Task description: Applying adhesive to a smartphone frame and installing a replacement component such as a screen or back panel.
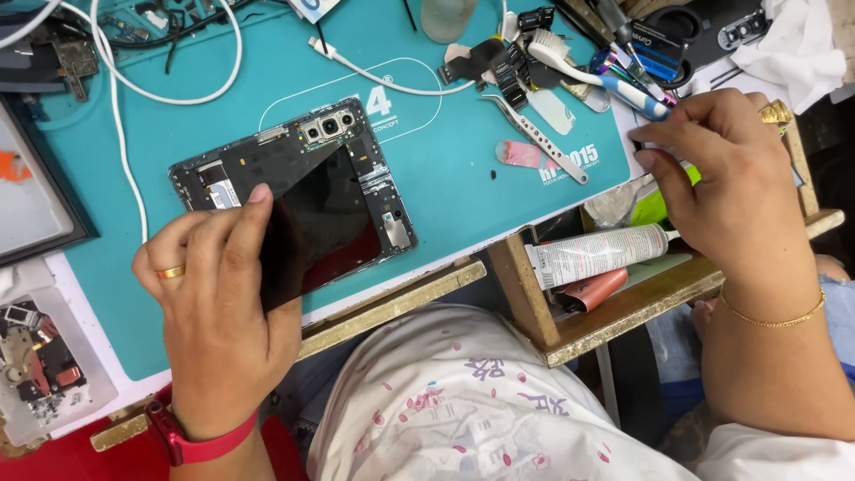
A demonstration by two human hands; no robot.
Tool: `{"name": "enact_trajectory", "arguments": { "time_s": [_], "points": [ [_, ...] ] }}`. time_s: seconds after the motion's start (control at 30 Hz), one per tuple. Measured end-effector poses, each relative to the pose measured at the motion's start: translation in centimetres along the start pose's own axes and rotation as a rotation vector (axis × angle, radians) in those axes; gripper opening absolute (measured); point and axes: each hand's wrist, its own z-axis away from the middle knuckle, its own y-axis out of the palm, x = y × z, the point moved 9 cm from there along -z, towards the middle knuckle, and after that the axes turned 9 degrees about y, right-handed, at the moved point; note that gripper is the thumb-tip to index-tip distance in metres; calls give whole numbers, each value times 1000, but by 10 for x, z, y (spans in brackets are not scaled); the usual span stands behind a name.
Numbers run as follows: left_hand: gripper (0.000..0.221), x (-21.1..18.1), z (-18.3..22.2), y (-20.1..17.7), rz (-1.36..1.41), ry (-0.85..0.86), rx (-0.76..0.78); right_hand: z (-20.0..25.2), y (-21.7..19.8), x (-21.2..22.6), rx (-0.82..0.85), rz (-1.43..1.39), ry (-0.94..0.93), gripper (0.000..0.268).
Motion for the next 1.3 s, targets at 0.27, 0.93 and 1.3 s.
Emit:
{"name": "enact_trajectory", "arguments": {
  "time_s": [0.27, 0.93, 1.3],
  "points": [
    [63, 0, 0, 0, 18, 15, -6, 0, 0, -1, 53, -9, 62, 18],
    [71, 3, 2, -3, -3, 29, -22, -37, 33, 87, 386, -993, 513, 4],
    [90, 7, 6, -1, 4, 30, 7, -64, 35, 153, 232, -410, -173, 18]
  ]
}}
